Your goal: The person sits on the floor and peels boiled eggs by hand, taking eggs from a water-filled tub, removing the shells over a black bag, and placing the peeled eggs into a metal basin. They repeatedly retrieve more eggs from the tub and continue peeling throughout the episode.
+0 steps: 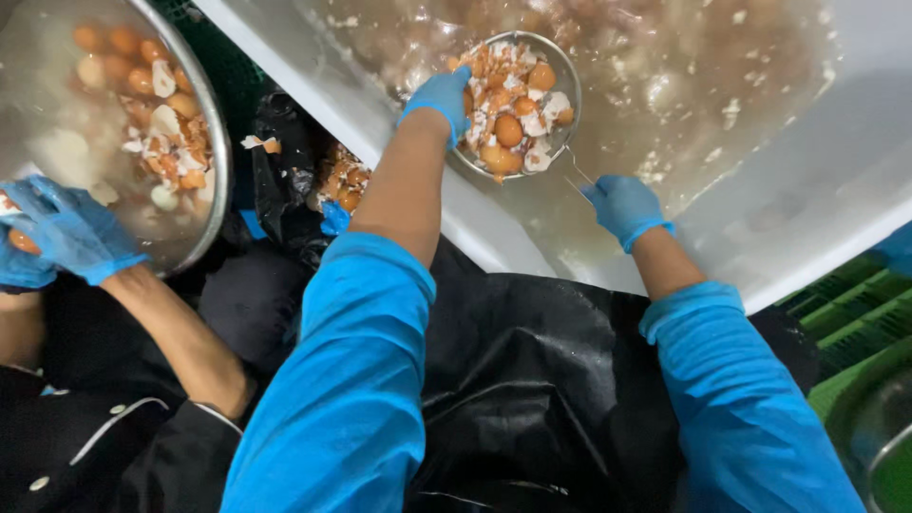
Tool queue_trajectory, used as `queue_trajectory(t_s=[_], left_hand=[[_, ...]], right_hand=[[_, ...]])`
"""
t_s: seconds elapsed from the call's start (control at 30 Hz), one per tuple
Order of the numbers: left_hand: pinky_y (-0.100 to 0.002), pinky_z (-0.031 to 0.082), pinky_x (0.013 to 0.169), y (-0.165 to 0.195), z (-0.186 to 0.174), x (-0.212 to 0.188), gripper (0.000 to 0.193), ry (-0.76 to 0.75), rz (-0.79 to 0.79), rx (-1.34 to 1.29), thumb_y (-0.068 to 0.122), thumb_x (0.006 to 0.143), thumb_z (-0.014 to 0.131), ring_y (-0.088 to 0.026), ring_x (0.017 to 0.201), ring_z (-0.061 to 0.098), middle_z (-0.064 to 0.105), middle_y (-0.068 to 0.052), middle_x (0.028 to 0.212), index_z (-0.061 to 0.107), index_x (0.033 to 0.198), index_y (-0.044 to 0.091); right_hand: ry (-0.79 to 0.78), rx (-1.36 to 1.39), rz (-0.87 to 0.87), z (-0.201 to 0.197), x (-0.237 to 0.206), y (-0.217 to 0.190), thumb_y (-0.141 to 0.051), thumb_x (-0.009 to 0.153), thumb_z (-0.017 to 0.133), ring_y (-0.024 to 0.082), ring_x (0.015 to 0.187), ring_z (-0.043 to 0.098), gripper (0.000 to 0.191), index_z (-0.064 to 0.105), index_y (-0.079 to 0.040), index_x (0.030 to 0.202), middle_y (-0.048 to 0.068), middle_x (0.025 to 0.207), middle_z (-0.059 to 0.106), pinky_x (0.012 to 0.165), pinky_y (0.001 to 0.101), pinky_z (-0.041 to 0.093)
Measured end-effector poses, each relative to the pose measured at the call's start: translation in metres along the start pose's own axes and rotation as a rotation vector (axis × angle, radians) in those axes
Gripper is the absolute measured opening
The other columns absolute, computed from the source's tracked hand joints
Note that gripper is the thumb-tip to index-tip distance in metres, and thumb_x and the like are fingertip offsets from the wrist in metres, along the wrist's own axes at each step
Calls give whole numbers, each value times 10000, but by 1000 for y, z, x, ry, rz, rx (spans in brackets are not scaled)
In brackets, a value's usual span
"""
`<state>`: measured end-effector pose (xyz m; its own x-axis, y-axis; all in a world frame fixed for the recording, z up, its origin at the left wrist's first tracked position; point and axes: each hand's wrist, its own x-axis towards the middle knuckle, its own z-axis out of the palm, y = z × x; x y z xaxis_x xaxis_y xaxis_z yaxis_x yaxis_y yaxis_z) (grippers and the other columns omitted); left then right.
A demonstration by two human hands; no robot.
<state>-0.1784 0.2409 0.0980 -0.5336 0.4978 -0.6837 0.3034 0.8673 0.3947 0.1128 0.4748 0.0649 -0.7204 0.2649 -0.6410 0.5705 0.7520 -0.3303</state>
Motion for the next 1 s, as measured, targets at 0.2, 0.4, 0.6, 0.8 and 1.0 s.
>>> queue_trajectory(t_s=[0.2, 0.4, 0.6, 0.8, 1.0], left_hand=[[-517, 509, 942, 10, -1, 6, 269, 324, 98, 92, 199, 1022, 528, -432, 1102, 639, 633, -242, 1267, 668, 1244, 141], [-480, 545, 951, 8, -3, 8, 259, 204, 6, 256, 114, 990, 518, -377, 1104, 684, 689, -215, 1221, 719, 1147, 72], [-461, 515, 892, 13, -10, -6, 486, 246, -14, 87, 273, 782, 763, -367, 1075, 639, 663, -219, 1222, 641, 1203, 63], [-335, 591, 833, 28, -29, -45, 448, 309, 153, -844, 271, 816, 826, -190, 944, 688, 712, -76, 1113, 665, 1195, 93], [-268, 576, 833, 37, -55, -155, 456, 380, 280, -1180, 264, 967, 736, -134, 954, 687, 717, -59, 1169, 632, 1353, 45]], right_hand=[[15, 4, -17, -7, 0, -11, -473, 996, 605, 463, 852, 663, 428, 745, -79, 903, 223, 892, 711, 782, 558, 518], [46, -37, 49, 3, -5, -18, -470, 987, 593, 469, 881, 661, 413, 750, -92, 934, 228, 937, 712, 790, 571, 519], [15, -73, 105, 19, 0, -14, -416, 993, 572, 466, 914, 677, 383, 755, -79, 982, 229, 989, 722, 831, 561, 534], [-97, -57, 128, 23, -4, -11, -393, 958, 543, 459, 1045, 658, 394, 738, -86, 1108, 240, 1138, 700, 921, 554, 511], [-80, -38, 190, 9, -26, -24, -366, 985, 522, 428, 1123, 655, 385, 771, -130, 1161, 183, 1234, 707, 996, 533, 509]])
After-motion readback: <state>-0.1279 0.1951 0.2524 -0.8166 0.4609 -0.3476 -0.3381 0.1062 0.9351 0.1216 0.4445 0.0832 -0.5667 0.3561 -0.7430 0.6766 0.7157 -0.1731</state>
